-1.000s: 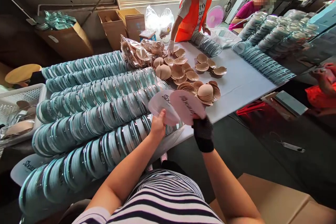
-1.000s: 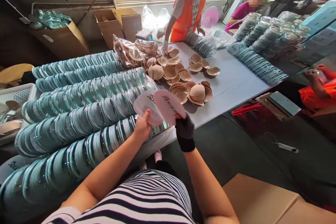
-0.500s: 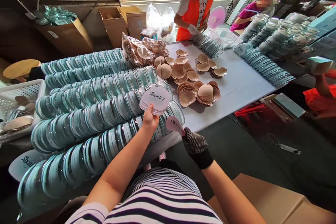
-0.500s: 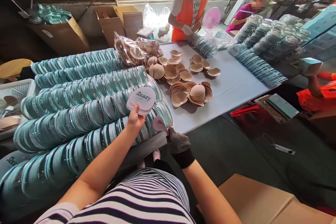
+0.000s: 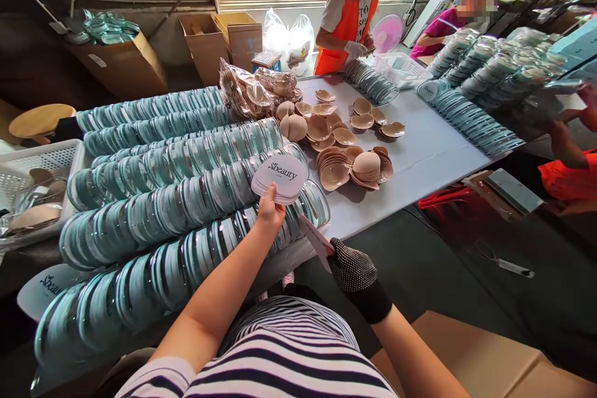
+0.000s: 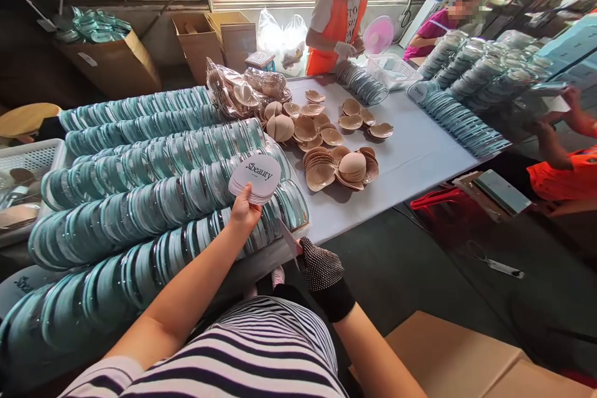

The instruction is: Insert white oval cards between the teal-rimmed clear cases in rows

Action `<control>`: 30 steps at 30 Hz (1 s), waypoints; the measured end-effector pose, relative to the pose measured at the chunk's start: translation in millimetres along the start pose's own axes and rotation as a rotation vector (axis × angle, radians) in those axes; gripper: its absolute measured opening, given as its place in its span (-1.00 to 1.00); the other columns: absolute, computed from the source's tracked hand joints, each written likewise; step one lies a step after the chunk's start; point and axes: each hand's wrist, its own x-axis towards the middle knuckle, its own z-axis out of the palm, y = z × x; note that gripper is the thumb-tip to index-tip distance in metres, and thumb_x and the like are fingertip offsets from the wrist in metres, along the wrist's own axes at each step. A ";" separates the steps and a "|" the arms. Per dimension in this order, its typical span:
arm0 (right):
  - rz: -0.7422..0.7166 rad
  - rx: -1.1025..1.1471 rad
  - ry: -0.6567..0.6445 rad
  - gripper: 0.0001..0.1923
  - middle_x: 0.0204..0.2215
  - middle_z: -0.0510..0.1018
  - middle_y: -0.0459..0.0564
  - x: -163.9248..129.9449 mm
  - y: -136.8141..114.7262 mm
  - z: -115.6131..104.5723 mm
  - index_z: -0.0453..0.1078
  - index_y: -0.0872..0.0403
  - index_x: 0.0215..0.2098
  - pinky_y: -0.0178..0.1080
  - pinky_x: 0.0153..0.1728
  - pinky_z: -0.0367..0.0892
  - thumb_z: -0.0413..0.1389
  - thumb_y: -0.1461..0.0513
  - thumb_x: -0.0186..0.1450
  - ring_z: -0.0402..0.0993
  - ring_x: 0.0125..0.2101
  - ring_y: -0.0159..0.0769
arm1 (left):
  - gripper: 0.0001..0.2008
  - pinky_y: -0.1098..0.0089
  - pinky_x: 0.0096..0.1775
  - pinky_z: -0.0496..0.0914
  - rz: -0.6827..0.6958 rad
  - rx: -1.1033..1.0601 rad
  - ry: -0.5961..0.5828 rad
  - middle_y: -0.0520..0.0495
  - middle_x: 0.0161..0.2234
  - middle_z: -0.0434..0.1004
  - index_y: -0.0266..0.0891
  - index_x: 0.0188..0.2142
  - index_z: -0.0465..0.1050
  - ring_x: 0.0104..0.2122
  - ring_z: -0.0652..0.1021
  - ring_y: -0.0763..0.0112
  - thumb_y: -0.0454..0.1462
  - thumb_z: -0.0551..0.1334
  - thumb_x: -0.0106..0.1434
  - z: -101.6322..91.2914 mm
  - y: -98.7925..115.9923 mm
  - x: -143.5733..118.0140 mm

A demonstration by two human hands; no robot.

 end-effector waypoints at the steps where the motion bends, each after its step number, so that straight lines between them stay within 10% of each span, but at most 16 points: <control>1: 0.009 -0.003 -0.007 -0.66 -0.28 0.65 0.06 0.0 0.7 2.1 0.48 0.04 -0.07 -0.35 -0.41 0.31 -0.07 0.18 0.34 0.58 -0.38 -0.26 | -0.72 0.38 0.04 0.44 -0.001 0.004 -0.007 -0.13 0.01 0.56 -0.26 -0.01 0.46 0.01 0.54 0.36 -0.38 0.22 0.28 -0.6 -0.2 0.2; 10: 0.137 -0.070 -0.210 -0.61 -0.27 0.63 0.09 58.6 -26.6 38.5 0.30 0.05 0.10 -0.29 -0.41 0.27 -0.16 0.08 0.44 0.59 -0.32 -0.19 | -0.74 0.41 0.03 0.45 -0.028 -0.010 0.014 -0.12 0.00 0.57 -0.27 -0.01 0.46 0.01 0.54 0.38 -0.40 0.18 0.31 0.4 0.7 -0.1; 30: 0.115 0.120 -0.128 -0.71 -0.32 0.60 0.17 67.1 -16.1 70.0 0.48 0.10 -0.20 -0.24 -0.32 0.32 -0.10 0.24 0.39 0.55 -0.33 -0.19 | -0.73 0.32 0.06 0.43 -0.031 0.004 -0.037 -0.10 -0.04 0.59 -0.25 -0.03 0.48 -0.02 0.56 0.36 -0.41 0.17 0.30 -5.8 0.2 1.9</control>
